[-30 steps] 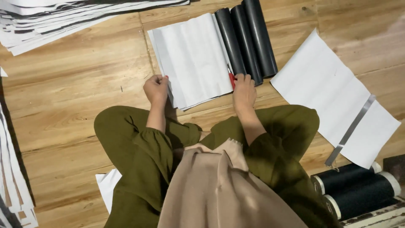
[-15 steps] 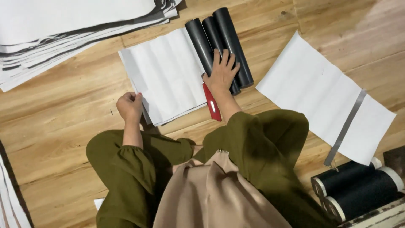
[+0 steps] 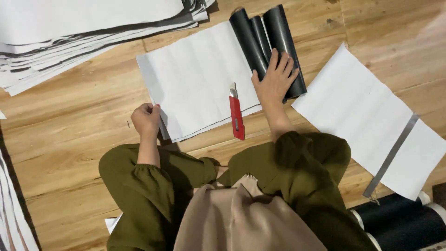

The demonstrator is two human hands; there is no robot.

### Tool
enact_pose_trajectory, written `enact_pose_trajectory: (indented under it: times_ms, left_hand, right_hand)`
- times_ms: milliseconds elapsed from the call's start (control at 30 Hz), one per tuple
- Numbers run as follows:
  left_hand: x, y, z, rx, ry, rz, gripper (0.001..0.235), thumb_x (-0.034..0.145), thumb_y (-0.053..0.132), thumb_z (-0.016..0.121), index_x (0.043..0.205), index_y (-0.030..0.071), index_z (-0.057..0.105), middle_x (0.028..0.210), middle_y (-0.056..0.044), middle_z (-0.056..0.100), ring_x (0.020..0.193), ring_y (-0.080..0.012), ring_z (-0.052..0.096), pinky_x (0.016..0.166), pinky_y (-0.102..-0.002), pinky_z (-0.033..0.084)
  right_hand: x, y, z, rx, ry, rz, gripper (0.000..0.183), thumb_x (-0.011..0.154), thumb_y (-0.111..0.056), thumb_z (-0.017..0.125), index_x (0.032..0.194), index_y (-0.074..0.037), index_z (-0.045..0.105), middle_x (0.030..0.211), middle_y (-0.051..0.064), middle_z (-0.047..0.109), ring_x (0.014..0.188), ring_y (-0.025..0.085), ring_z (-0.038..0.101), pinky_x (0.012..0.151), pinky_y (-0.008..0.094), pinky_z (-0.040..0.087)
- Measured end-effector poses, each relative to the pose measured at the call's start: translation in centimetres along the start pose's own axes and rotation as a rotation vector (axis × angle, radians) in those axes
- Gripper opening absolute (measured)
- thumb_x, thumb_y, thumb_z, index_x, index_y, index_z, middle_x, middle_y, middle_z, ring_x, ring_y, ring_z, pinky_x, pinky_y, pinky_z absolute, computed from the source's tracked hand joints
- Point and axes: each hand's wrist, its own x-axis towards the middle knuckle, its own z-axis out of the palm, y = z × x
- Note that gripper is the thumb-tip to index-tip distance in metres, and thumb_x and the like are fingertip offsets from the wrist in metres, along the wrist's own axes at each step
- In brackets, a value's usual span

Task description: The person sits on the floor and uses a metal ruler and a red utility knife to cut a large sheet of white material. They measure and cut the material into strips, then fold the cut pieces and place them into a stack.

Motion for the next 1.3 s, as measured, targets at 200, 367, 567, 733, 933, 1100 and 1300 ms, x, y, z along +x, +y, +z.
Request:
enact_pose_trajectory:
  times_ms: [200,367,567,733,933,1100,1300]
  left_hand:
    - [-0.3,0.4,-1.4,0.038,0.005,-0.033,0.011,0.077,0.02,0.065,0.08,0.01,0.068,0.064,-0.006,0.063,0.064,-0.0237,0.062,0.058,-0.033,0.047]
    - [1.2,-1.0,-1.8,0.064,0.02,-0.03,0.012,0.076,0.023,0.065,0.08,0.012,0.068,0.064,-0.005,0.062,0.066,-0.0237,0.062,0.059,-0.033,0.047]
    - [1.5,-2.0,-1.7,0.07,0.011,-0.043,0.012,0.076,0.022,0.066,0.08,0.011,0.068,0.064,-0.005,0.062,0.065,-0.0231,0.062,0.058,-0.033,0.046]
    - [2.4,-1.7,-1.7,0.063,-0.011,-0.057,0.013,0.076,0.026,0.066,0.08,0.013,0.068,0.065,-0.005,0.063,0.067,-0.0235,0.063,0.06,-0.033,0.046]
    - [3.2,-3.8,-2.1,0.111,0.009,-0.049,0.015,0.078,0.028,0.066,0.082,0.013,0.067,0.065,-0.006,0.062,0.068,-0.0246,0.062,0.061,-0.034,0.046]
    - [4.1,-5.5,-3.1,0.155,0.029,-0.103,0.014,0.08,0.025,0.064,0.084,0.012,0.068,0.066,-0.006,0.063,0.068,-0.0236,0.062,0.061,-0.033,0.047]
    - [5.0,-6.0,-2.9,0.125,0.067,-0.119,0.013,0.08,0.022,0.065,0.087,0.011,0.068,0.066,-0.006,0.062,0.066,-0.0237,0.062,0.059,-0.033,0.047]
  right_hand:
    - [-2.2,-1.3,2.0,-0.04,0.106,-0.398,0.068,0.068,-0.011,0.075,0.128,-0.02,0.046,0.13,0.019,0.038,0.116,0.038,0.038,0.088,0.056,0.032]
    - [-2.5,-2.3,1.4,-0.101,0.108,-0.182,0.07,0.068,-0.019,0.075,0.13,-0.015,0.042,0.127,0.018,0.04,0.11,0.035,0.043,0.083,0.047,0.038]
    - [-2.9,-1.1,2.0,-0.041,-0.013,0.025,0.077,0.064,-0.03,0.073,0.128,-0.004,0.038,0.128,0.019,0.037,0.111,0.036,0.039,0.088,0.05,0.032]
    - [-1.0,0.5,2.0,-0.086,-0.021,0.064,0.08,0.066,-0.03,0.079,0.129,-0.004,0.037,0.129,0.019,0.035,0.114,0.035,0.034,0.091,0.051,0.025]
    - [-0.9,-0.6,3.0,-0.212,0.212,-0.3,0.059,0.08,-0.009,0.064,0.133,-0.019,0.041,0.131,0.014,0.039,0.116,0.036,0.039,0.092,0.053,0.031]
    - [-0.4,-1.8,2.6,-0.17,0.297,-0.258,0.071,0.072,-0.011,0.072,0.132,-0.031,0.039,0.129,0.012,0.041,0.115,0.036,0.039,0.092,0.061,0.026]
    - [-1.6,-1.1,3.2,-0.143,0.135,-0.155,0.084,0.065,-0.015,0.078,0.136,-0.027,0.035,0.129,0.018,0.041,0.114,0.039,0.041,0.093,0.066,0.019]
